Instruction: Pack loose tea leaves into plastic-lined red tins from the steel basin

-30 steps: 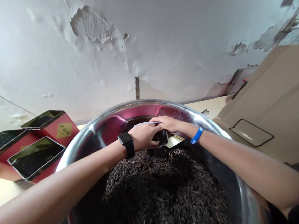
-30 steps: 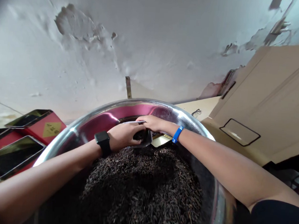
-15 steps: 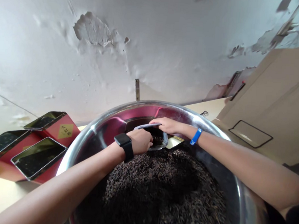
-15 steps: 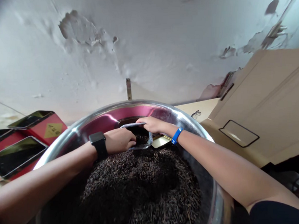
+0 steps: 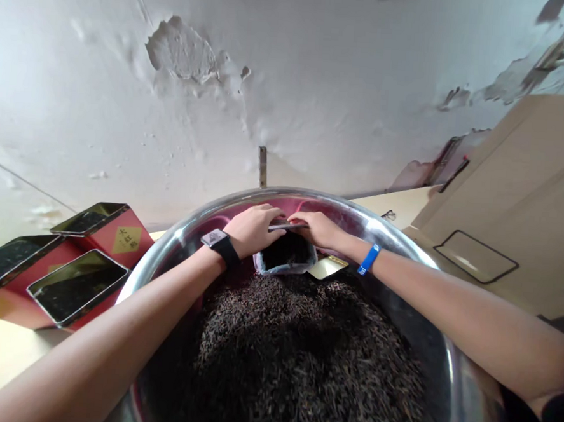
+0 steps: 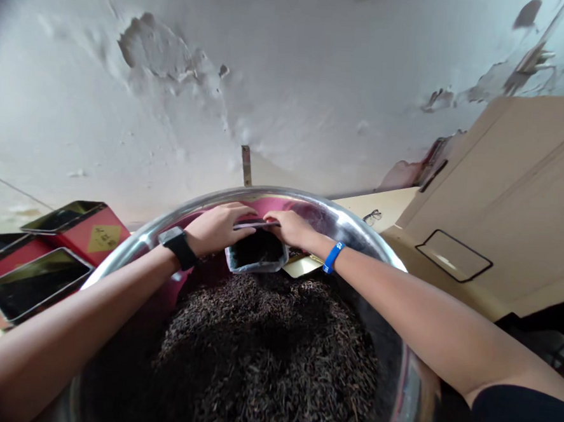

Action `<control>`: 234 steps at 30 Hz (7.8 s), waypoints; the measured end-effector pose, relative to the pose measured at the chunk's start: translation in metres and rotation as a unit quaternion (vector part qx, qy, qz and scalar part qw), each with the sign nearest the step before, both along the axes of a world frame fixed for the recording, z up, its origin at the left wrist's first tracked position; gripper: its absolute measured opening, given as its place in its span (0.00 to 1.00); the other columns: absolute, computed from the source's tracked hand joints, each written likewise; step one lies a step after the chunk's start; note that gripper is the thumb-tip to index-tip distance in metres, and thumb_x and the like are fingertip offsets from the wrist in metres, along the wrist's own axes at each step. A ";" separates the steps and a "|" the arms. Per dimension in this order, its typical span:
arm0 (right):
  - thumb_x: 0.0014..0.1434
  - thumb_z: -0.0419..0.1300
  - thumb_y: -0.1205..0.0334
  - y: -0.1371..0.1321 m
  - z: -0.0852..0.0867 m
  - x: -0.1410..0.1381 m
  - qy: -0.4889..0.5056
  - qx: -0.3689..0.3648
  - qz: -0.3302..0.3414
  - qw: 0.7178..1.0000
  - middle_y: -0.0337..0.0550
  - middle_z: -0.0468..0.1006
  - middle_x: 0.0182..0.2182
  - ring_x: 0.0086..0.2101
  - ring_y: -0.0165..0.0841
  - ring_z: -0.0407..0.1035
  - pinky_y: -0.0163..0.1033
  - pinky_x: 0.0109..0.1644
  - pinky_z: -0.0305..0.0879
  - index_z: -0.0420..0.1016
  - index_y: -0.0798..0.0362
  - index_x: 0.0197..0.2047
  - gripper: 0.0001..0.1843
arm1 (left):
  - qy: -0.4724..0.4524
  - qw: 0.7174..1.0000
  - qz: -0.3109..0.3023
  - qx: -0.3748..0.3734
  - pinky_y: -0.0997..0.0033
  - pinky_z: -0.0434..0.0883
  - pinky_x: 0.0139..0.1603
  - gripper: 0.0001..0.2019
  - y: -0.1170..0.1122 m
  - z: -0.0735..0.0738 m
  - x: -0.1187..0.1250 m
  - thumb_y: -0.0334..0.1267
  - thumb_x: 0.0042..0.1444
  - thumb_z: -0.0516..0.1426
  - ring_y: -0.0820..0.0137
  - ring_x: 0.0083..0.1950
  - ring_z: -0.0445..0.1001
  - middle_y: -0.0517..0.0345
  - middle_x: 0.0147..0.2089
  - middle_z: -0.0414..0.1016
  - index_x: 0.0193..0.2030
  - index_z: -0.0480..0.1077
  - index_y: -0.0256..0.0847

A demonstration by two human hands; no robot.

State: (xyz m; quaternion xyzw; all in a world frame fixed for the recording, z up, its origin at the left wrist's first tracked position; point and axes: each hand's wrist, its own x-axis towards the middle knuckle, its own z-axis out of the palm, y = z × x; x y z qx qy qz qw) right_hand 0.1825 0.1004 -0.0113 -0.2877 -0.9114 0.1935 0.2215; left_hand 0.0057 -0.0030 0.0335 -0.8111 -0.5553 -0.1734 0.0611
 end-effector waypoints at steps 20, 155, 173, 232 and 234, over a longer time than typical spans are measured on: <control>0.46 0.60 0.45 -0.117 -0.032 -0.030 -0.138 -0.100 0.327 0.930 0.46 0.44 0.63 0.60 0.42 0.38 0.49 0.61 0.39 0.48 0.45 0.62 0.43 | -0.116 0.988 0.099 0.013 0.75 0.65 0.43 0.16 0.037 -0.034 -0.039 0.36 0.55 0.46 0.70 0.40 0.71 0.55 0.40 0.74 0.44 0.70 0.38; 0.48 0.47 0.72 -0.059 0.052 0.000 -0.214 0.146 0.147 0.955 0.38 0.76 0.32 0.33 0.32 0.69 0.38 0.39 0.65 0.73 0.50 0.33 0.15 | -0.079 0.993 -0.040 -0.080 0.75 0.61 0.37 0.15 0.031 -0.021 -0.036 0.42 0.51 0.50 0.73 0.34 0.67 0.56 0.36 0.74 0.40 0.72 0.40; 0.48 0.47 0.76 -0.063 0.029 -0.006 -0.237 0.204 0.146 0.939 0.47 0.65 0.51 0.50 0.38 0.60 0.45 0.53 0.58 0.66 0.53 0.50 0.26 | -0.068 0.993 -0.027 -0.088 0.74 0.60 0.37 0.15 0.031 -0.021 -0.035 0.40 0.52 0.49 0.73 0.36 0.66 0.55 0.39 0.74 0.41 0.71 0.39; 0.57 0.49 0.65 -0.113 -0.008 -0.030 -0.260 0.082 0.276 0.922 0.44 0.75 0.33 0.33 0.31 0.68 0.36 0.38 0.60 0.72 0.54 0.36 0.10 | -0.071 0.994 -0.040 -0.076 0.76 0.61 0.34 0.14 0.028 -0.019 -0.035 0.42 0.50 0.51 0.73 0.34 0.68 0.58 0.36 0.74 0.39 0.73 0.41; 0.56 0.50 0.66 -0.104 -0.024 -0.028 -0.308 0.096 0.242 0.915 0.46 0.75 0.32 0.33 0.32 0.68 0.36 0.38 0.59 0.72 0.56 0.34 0.10 | -0.072 0.994 -0.038 -0.079 0.76 0.61 0.35 0.14 0.028 -0.018 -0.035 0.43 0.50 0.50 0.73 0.35 0.68 0.58 0.37 0.74 0.39 0.73 0.41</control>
